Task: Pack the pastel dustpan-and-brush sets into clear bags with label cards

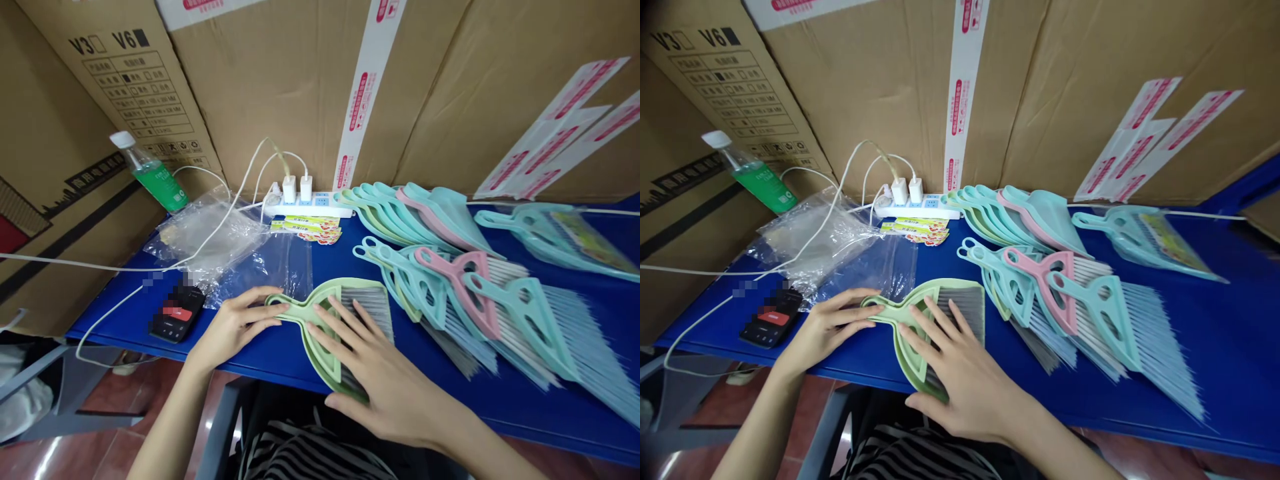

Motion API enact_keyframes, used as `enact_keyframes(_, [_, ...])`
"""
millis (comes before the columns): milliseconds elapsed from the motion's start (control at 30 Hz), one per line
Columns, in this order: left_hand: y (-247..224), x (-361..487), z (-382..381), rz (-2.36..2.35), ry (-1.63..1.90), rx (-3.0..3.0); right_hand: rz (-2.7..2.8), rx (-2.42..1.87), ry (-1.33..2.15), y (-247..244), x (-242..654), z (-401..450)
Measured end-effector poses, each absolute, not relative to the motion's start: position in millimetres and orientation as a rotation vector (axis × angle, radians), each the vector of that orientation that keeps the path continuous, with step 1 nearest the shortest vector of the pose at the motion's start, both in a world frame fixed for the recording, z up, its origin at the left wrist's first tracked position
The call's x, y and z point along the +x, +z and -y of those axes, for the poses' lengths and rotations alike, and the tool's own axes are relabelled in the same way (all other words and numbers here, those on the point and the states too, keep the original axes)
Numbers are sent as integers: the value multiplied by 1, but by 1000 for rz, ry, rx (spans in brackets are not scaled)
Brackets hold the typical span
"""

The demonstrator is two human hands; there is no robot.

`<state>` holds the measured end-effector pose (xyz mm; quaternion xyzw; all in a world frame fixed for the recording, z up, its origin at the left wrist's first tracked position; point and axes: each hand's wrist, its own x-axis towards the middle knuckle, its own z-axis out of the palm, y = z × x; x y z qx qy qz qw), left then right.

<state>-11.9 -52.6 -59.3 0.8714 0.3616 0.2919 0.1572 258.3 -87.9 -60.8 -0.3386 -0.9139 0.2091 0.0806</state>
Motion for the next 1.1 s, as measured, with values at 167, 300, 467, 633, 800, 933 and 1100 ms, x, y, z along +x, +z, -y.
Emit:
enact_keyframes(167, [-59, -10, 53, -1001, 845, 2612, 2764, -1038, 754, -58, 261, 86])
enact_keyframes(300, [-58, -9, 52, -966, 879, 2681, 2773, -1035, 771, -60, 264, 85])
enact_keyframes(467, [-59, -5, 53, -972, 879, 2715, 2775, -1022, 742, -62, 267, 84])
enact_keyframes(633, [-60, -1, 56, -999, 872, 2716, 2779, -994, 699, -66, 272, 84])
enact_keyframes(800, [-58, 4, 57, -1007, 853, 2724, 2780, -971, 665, -67, 279, 82])
enact_keyframes(933, [-57, 7, 57, -1022, 825, 2716, 2771, -946, 641, -66, 285, 81])
enact_keyframes(1100, [-56, 14, 56, -1053, 814, 2780, 2789, -937, 640, -67, 287, 77])
